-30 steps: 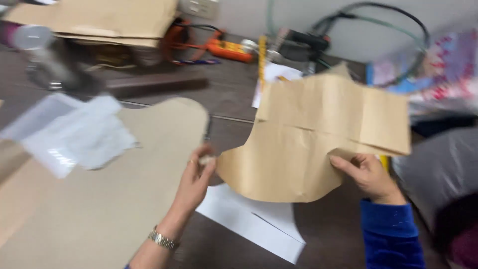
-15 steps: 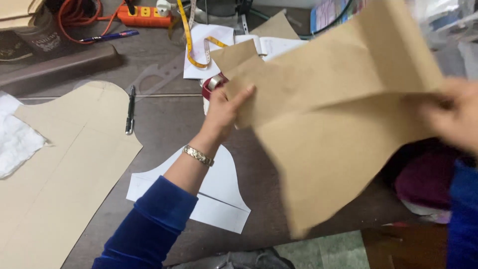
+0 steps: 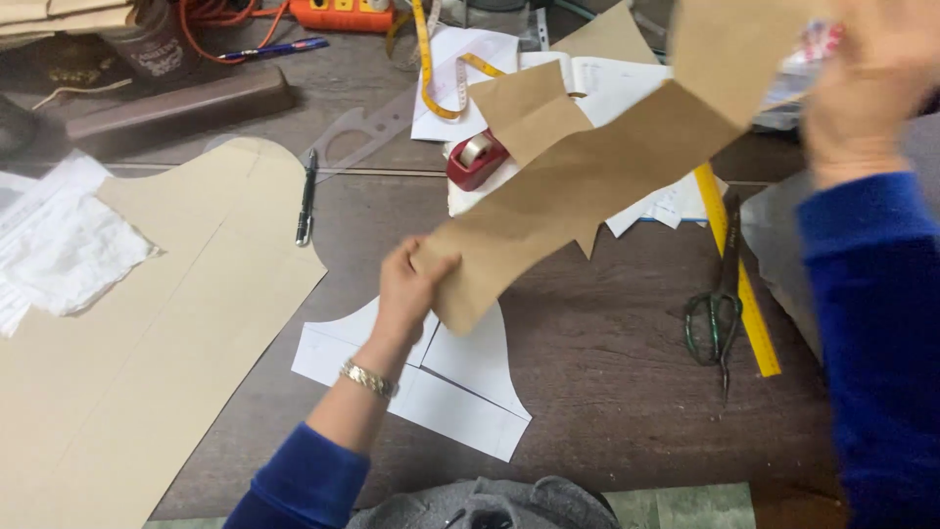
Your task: Adjusting, aligning, and marking paper garment patterns on a workbench using a pen and ruler.
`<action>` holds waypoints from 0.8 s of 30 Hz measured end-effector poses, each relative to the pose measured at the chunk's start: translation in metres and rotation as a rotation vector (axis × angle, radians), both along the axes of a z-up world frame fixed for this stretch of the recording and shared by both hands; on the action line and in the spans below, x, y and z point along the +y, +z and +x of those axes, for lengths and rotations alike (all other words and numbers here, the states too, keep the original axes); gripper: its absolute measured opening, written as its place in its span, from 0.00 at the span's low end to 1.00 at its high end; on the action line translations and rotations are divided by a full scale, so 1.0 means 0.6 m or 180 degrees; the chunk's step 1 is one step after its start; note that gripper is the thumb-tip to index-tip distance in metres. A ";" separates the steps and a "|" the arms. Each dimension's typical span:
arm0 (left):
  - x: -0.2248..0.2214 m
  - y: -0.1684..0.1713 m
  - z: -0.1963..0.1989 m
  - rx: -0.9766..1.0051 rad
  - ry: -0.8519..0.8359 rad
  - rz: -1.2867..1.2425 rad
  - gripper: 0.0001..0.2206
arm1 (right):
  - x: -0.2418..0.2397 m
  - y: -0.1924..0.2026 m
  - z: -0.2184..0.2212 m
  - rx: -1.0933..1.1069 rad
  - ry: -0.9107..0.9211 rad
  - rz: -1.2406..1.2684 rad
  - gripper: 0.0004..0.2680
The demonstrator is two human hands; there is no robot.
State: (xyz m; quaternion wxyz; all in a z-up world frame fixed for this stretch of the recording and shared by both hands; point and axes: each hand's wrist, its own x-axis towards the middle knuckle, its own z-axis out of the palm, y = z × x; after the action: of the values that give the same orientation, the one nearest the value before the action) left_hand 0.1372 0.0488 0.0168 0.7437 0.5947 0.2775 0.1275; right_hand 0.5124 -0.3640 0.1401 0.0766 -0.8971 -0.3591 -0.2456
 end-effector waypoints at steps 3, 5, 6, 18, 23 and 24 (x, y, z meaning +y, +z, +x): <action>-0.021 -0.061 -0.023 0.0560 0.0115 -0.0442 0.15 | 0.143 -0.077 -0.085 -0.0308 0.0031 -0.0168 0.19; -0.030 -0.084 -0.030 0.0756 0.0244 -0.0608 0.14 | 0.198 -0.125 -0.103 -0.0415 0.0057 -0.0211 0.21; -0.034 -0.088 -0.035 0.0818 0.0346 -0.0706 0.14 | 0.209 -0.148 -0.120 0.0344 -0.0478 -0.0107 0.24; -0.066 -0.021 -0.051 0.1094 0.0065 -0.0940 0.15 | 0.316 -0.269 -0.464 0.4747 -0.1121 0.2186 0.18; -0.065 -0.017 -0.078 0.1086 -0.0200 -0.0725 0.17 | 0.321 -0.320 -0.491 0.5315 -0.0961 0.2570 0.11; -0.052 -0.027 -0.087 0.1088 -0.0434 -0.0058 0.20 | 0.313 -0.343 -0.485 0.5013 -0.0906 0.2606 0.09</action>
State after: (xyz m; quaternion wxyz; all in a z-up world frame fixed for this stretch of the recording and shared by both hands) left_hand 0.0850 0.0173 0.0006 0.6979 0.6184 0.3600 -0.0286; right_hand 0.2215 -0.1762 -0.0656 0.5832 -0.7440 0.0277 0.3248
